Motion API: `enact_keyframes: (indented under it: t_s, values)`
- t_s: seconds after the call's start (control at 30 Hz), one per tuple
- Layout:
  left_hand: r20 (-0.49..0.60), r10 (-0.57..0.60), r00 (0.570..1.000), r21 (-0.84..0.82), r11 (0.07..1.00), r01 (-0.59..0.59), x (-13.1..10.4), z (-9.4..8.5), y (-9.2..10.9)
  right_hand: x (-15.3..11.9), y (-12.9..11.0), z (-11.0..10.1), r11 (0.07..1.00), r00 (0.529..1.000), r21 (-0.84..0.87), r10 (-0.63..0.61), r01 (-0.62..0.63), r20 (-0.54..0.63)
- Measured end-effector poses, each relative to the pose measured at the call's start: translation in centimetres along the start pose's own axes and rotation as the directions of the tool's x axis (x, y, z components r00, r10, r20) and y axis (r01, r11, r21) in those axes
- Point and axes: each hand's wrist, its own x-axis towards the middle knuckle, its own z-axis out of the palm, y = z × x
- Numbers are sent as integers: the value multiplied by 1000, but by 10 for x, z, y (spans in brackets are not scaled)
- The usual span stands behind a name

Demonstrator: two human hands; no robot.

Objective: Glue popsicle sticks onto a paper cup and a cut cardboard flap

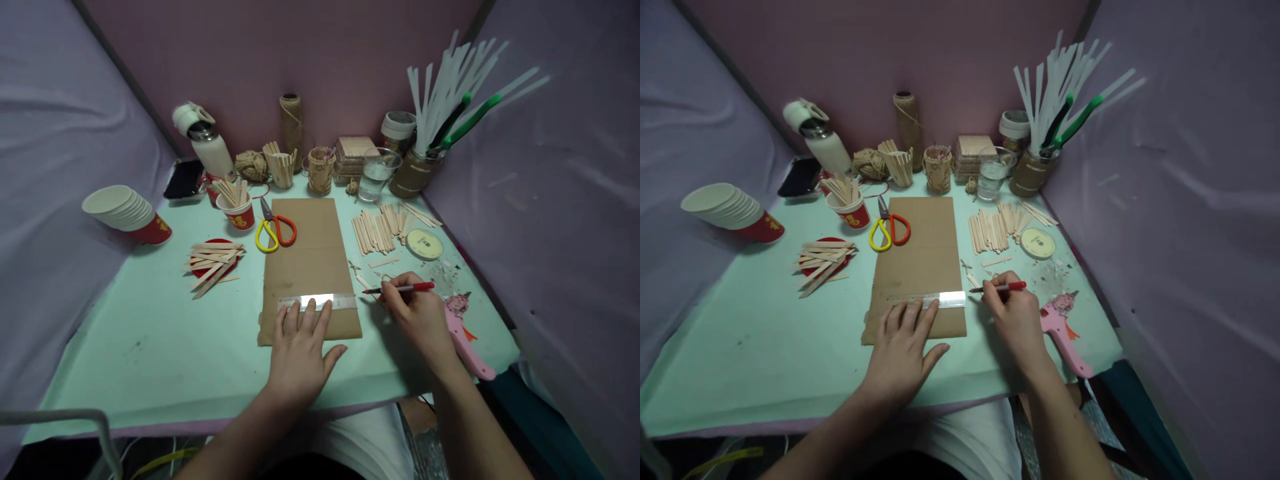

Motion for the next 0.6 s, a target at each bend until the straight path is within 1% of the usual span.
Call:
enact_keyframes:
  t_s: [0.2,0.33,0.43,0.5,0.57,0.6]
  values:
    - [31,-7,999,-41,999,8,0,-6,0,-17,2,4,999,998,18,-25,26,-57]
    - [47,18,999,-86,996,-14,-14,-12,2,-31,3,2,994,991,67,-75,82,-110]
    - [47,49,998,-99,994,-44,-29,-14,6,-44,6,3,980,981,131,-135,153,-138]
    - [44,60,997,-92,994,-55,-35,-14,7,-53,10,7,967,973,147,-188,207,-130]
    - [35,75,997,-78,994,-72,-39,-14,6,-59,17,12,947,953,119,-288,298,-89]
    - [28,88,996,-73,994,-85,-40,-13,4,-62,21,15,929,933,89,-355,359,-57]
